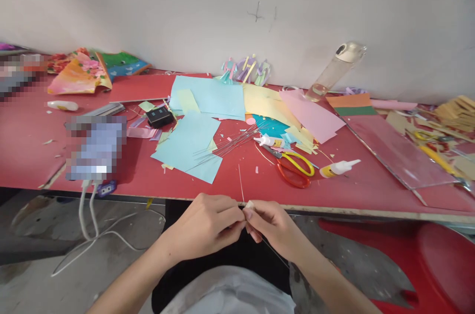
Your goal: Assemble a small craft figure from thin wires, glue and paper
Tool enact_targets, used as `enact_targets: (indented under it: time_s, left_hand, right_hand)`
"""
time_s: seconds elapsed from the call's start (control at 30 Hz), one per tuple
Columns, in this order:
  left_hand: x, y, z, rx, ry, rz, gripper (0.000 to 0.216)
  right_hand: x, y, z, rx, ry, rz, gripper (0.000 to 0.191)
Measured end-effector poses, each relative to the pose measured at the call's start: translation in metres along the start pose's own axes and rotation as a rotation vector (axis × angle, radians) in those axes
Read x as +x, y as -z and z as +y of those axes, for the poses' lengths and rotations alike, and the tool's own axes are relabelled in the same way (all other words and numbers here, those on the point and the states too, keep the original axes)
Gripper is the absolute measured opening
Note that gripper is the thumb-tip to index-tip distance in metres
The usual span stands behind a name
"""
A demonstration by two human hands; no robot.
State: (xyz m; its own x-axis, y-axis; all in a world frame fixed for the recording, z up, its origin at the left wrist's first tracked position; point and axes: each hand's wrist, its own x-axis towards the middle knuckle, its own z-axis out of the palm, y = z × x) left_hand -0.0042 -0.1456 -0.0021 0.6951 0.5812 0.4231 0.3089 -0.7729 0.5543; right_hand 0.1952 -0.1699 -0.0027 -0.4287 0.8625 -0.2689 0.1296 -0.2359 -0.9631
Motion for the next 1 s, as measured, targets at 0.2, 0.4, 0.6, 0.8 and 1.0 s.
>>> enact_targets:
  time_s: [0.2,0.4,0.6,0.8,1.0]
  left_hand:
    - [0.006,0.010,0.006,0.294,-0.244,-0.020,0.028]
    - [0.006,0.022,0.006,-0.232,0.068,-0.060,0.016]
    - [0.004,0.015,0.003,-0.946,0.529,-0.142,0.022]
    - [0.005,0.008,0.000,-1.064,0.561,-0.062,0.020]
    - [0.003,0.007,-0.001,-1.017,0.547,-0.027,0.019]
  right_hand:
    - [-0.001,-0.003,0.000,0.018,-0.069,-0.003,0.048]
    - [-0.007,0.010,-0.011,-0.077,0.074,-0.057,0.037]
    - [-0.008,0.017,-0.012,-0.467,0.554,0.109,0.024]
    - [-0.007,0.012,-0.015,-0.703,0.675,0.148,0.009]
    - [-0.009,0.006,-0.020,-0.922,0.714,0.132,0.012]
